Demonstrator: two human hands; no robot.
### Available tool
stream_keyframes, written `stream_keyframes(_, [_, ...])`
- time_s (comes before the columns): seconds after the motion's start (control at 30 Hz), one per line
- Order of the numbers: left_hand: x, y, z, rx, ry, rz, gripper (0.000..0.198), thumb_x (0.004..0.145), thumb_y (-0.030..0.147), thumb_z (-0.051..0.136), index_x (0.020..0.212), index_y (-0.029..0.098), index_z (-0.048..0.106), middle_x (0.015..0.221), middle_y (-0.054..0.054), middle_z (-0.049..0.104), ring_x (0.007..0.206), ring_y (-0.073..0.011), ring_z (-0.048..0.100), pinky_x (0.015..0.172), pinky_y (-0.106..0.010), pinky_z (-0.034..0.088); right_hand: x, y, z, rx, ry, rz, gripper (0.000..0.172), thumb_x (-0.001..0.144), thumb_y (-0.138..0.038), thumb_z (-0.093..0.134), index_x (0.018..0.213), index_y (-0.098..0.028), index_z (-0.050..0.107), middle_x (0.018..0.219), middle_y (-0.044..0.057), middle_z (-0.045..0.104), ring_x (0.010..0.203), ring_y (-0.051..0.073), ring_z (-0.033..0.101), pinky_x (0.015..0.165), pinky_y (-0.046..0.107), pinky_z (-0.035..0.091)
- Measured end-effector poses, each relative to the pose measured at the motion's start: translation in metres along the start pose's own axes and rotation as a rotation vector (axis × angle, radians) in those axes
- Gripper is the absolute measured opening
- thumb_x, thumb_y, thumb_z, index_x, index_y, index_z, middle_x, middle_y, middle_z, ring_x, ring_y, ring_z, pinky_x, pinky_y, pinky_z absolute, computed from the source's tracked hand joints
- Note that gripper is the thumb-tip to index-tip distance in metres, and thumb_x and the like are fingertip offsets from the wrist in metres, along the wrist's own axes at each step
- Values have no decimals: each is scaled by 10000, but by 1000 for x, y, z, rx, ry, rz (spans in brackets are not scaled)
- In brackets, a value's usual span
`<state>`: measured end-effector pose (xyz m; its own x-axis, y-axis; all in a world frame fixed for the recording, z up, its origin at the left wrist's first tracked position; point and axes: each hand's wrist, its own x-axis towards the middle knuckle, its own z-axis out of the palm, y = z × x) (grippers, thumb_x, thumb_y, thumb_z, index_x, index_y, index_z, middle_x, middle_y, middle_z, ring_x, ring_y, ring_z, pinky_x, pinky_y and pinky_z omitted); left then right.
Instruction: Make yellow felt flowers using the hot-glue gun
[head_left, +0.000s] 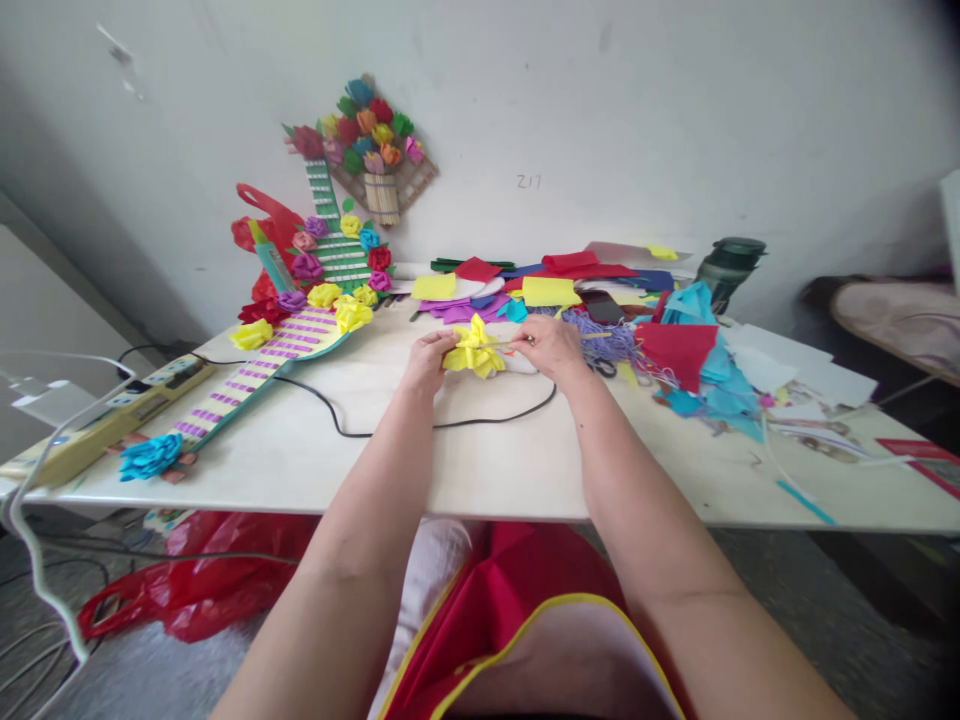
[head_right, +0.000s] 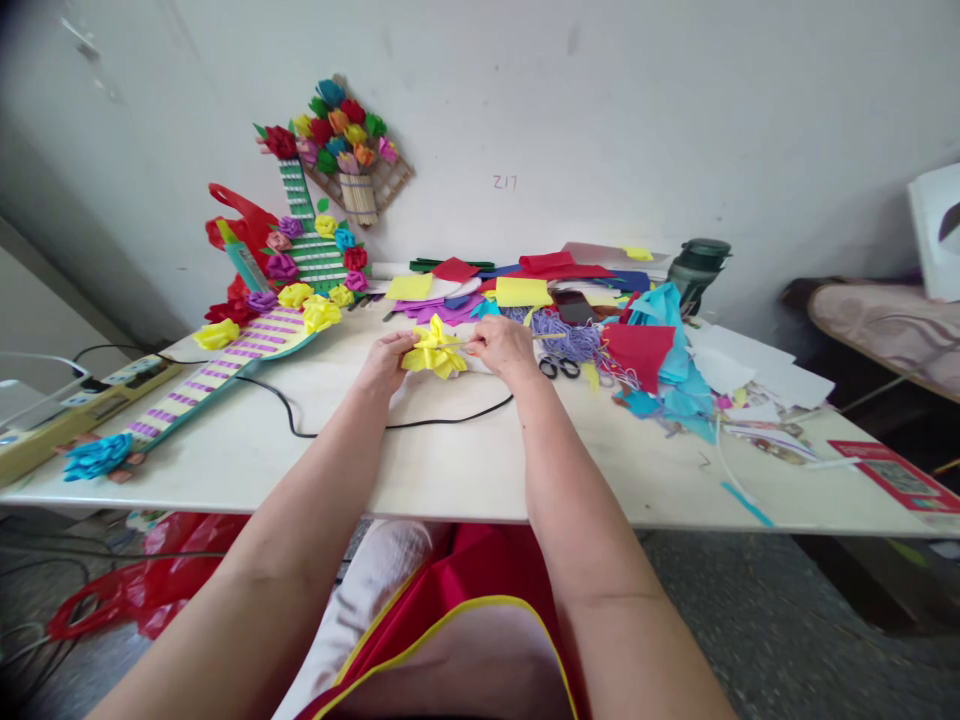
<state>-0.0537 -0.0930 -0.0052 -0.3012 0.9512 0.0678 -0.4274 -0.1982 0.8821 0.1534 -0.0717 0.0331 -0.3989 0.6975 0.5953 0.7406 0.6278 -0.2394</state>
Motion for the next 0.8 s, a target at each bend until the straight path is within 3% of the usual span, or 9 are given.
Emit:
stream_keyframes(0.47, [0,0,1,-19,14,21,228,527,191,830,639,146,636,565,4,623,504,-114,571,511,-231,416,-2,-3,-4,-24,-77,-4,158,862,-263,633,793,-229,771,922,37,748,820,186,623,631,291,337])
stream_keyframes(0.8, [2,-2,0,-43,15,22,193,506,184,797,619,143,647,561,-8,631,513,-118,568,515,-231,421,-1,-4,-1,23,-73,63,74,806,-215,680,769,-215,744,900,29,733,808,190,615,678,293,373])
